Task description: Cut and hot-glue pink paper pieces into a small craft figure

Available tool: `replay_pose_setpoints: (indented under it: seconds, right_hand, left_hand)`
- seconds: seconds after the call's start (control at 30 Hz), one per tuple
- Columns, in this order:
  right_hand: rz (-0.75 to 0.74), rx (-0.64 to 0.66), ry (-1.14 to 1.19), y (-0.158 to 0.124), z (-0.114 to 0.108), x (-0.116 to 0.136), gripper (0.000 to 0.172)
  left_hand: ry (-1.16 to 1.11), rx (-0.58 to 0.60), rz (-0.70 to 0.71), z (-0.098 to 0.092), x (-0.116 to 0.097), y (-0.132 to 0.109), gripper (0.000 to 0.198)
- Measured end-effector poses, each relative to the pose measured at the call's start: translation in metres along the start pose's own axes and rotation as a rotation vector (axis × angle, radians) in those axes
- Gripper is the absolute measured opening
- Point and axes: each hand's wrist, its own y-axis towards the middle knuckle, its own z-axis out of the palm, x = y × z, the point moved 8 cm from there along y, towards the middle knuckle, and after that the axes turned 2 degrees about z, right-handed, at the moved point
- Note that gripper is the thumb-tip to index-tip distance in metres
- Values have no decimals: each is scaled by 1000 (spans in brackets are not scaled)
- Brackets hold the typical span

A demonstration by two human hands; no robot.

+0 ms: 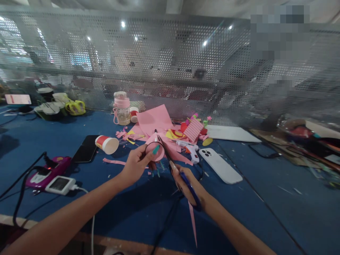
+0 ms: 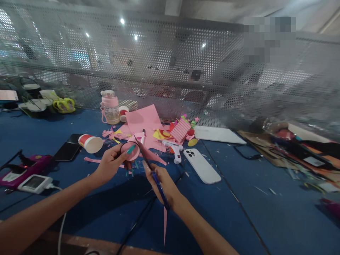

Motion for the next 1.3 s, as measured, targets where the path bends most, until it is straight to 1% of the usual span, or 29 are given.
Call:
replay_pose_setpoints:
  seconds: [0.1, 0.27, 0.47, 0.67, 0.77, 0.97, 1.17, 1.3]
  right_hand:
    - [-2, 20, -31, 0, 1, 1, 45]
    - [-35, 12, -47, 0, 1, 2, 48]
    - [-49, 23, -54, 0, 2, 4, 48]
    - [-15, 48, -41, 1, 3, 0, 47]
    - [-31, 50, -53, 1, 3, 1, 47]
    - [-12, 24, -88, 0, 2, 2, 48]
    - [-14, 6, -77, -2, 2, 6, 49]
    - [-12, 21, -56, -2, 2, 5, 49]
  left_hand:
    - [-4, 3, 6, 0, 0, 1, 27]
    - [-27, 2, 5, -1, 1, 2, 27]
    - [-50, -2, -16, 0, 1, 2, 30]
    - [-66, -8, -19, -1, -1, 2, 31]
    - [-59, -8, -18, -1, 1, 3, 31]
    - [-68, -46, 4, -4, 0, 4, 29]
    - [10, -64, 19, -5, -1, 3, 27]
    - [95, -46, 36, -5, -1, 1, 23]
